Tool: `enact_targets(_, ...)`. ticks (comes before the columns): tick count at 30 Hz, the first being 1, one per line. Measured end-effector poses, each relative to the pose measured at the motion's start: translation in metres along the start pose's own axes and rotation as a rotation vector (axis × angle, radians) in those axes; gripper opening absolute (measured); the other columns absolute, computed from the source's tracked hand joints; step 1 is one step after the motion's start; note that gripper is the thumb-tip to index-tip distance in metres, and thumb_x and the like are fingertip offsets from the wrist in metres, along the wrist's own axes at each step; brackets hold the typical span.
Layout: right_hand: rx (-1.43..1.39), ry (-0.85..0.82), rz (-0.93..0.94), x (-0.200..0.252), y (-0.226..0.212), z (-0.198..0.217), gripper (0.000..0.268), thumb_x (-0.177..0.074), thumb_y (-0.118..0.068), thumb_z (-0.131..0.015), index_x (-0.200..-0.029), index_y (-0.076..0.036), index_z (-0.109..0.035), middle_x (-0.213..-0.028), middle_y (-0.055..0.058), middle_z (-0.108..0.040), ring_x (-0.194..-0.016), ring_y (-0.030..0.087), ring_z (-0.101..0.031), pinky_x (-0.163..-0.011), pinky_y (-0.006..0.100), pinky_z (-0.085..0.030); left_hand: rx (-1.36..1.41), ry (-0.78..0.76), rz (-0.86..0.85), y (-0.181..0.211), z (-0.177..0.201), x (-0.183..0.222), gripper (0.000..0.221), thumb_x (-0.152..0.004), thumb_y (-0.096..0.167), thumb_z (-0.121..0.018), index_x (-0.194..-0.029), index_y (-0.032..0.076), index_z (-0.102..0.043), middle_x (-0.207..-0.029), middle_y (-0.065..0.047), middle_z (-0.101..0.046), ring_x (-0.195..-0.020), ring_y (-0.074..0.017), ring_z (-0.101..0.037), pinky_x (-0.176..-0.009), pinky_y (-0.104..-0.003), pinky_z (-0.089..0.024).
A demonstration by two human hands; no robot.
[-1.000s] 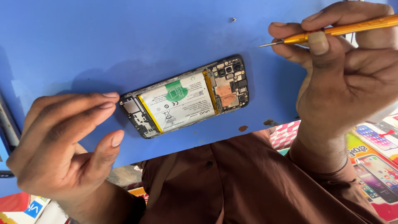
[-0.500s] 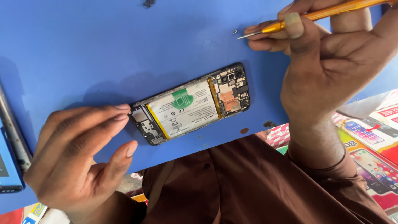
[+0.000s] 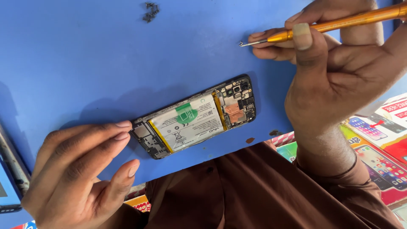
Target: The person uses a screwdriver to remove screws from the internal frame of a disassembled smartphone. They then place the phone's metal frame and back cover onto the work surface.
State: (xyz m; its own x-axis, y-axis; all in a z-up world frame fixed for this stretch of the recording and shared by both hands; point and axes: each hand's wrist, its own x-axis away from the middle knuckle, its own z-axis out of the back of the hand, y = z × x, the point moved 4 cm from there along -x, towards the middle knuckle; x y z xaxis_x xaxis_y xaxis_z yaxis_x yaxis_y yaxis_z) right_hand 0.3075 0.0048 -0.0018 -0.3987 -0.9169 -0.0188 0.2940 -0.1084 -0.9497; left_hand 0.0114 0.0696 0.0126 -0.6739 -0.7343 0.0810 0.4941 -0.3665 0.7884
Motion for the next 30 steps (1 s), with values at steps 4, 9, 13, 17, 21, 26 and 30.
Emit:
enact_targets(4,0.108,-0.048,0.108,0.0020,-0.0007,0.0008,0.028,-0.127,0.004,-0.054,-0.104,0.020,-0.049,-0.119,0.022,-0.059,-0.092,0.032,-0.078,-0.079,0.035,-0.069,0.013,0.026,-0.007,-0.0025,-0.0018,0.0002,0.035,-0.083,0.016,-0.081,-0.107,-0.003,-0.066,-0.108,-0.018,-0.073,-0.101,-0.0313,-0.072,-0.085,-0.040,-0.060)
enact_targets(9,0.092,-0.050,0.125,0.0006,0.0014,0.0013,0.039,-0.126,0.001,-0.054,-0.092,0.021,-0.054,-0.117,0.020,-0.058,-0.090,0.029,-0.076,-0.079,0.033,-0.069,0.009,-0.053,-0.048,-0.0067,0.0009,-0.0007,0.036,-0.084,0.015,-0.081,-0.110,-0.004,-0.064,-0.111,-0.018,-0.072,-0.103,-0.0315,-0.070,-0.087,-0.041,-0.058)
enact_targets(13,0.114,-0.074,0.141,-0.0011,0.0036,0.0041,0.038,-0.128,0.001,-0.054,-0.097,0.022,-0.059,-0.119,0.019,-0.059,-0.094,0.031,-0.080,-0.079,0.032,-0.069,0.018,-0.043,-0.001,-0.0054,0.0006,0.0009,0.035,-0.084,0.013,-0.081,-0.110,-0.003,-0.065,-0.111,-0.018,-0.072,-0.104,-0.0315,-0.070,-0.089,-0.040,-0.059)
enact_targets(17,0.093,-0.069,0.137,-0.0011,0.0055,0.0048,0.029,-0.127,0.001,-0.054,-0.110,0.024,-0.056,-0.124,0.018,-0.059,-0.097,0.031,-0.080,-0.080,0.033,-0.069,0.036,-0.046,0.006,-0.0058,0.0007,0.0002,0.035,-0.084,0.013,-0.081,-0.110,-0.003,-0.065,-0.112,-0.017,-0.072,-0.104,-0.0307,-0.069,-0.089,-0.039,-0.059)
enact_targets(21,0.112,-0.057,0.152,-0.0003,0.0048,0.0040,0.027,-0.127,0.001,-0.054,-0.111,0.022,-0.054,-0.123,0.019,-0.057,-0.096,0.033,-0.080,-0.079,0.034,-0.069,0.044,-0.049,0.017,-0.0062,0.0013,0.0004,0.035,-0.084,0.014,-0.080,-0.110,-0.003,-0.065,-0.112,-0.017,-0.072,-0.105,-0.0302,-0.069,-0.089,-0.039,-0.059)
enact_targets(26,0.137,-0.056,0.166,0.0018,0.0035,0.0042,0.027,-0.128,0.001,-0.055,-0.110,0.021,-0.050,-0.124,0.020,-0.056,-0.097,0.034,-0.080,-0.079,0.034,-0.069,0.027,-0.063,0.016,-0.0076,0.0012,0.0021,0.037,-0.083,0.016,-0.081,-0.111,-0.002,-0.065,-0.111,-0.016,-0.072,-0.106,-0.0306,-0.069,-0.090,-0.039,-0.059)
enact_targets(30,0.148,-0.049,0.174,0.0022,0.0043,0.0035,0.027,-0.129,0.002,-0.055,-0.110,0.020,-0.048,-0.125,0.021,-0.055,-0.097,0.035,-0.080,-0.079,0.035,-0.069,0.035,-0.063,0.004,-0.0078,0.0015,0.0018,0.037,-0.084,0.017,-0.080,-0.112,-0.002,-0.064,-0.112,-0.016,-0.072,-0.106,-0.0302,-0.069,-0.090,-0.038,-0.059)
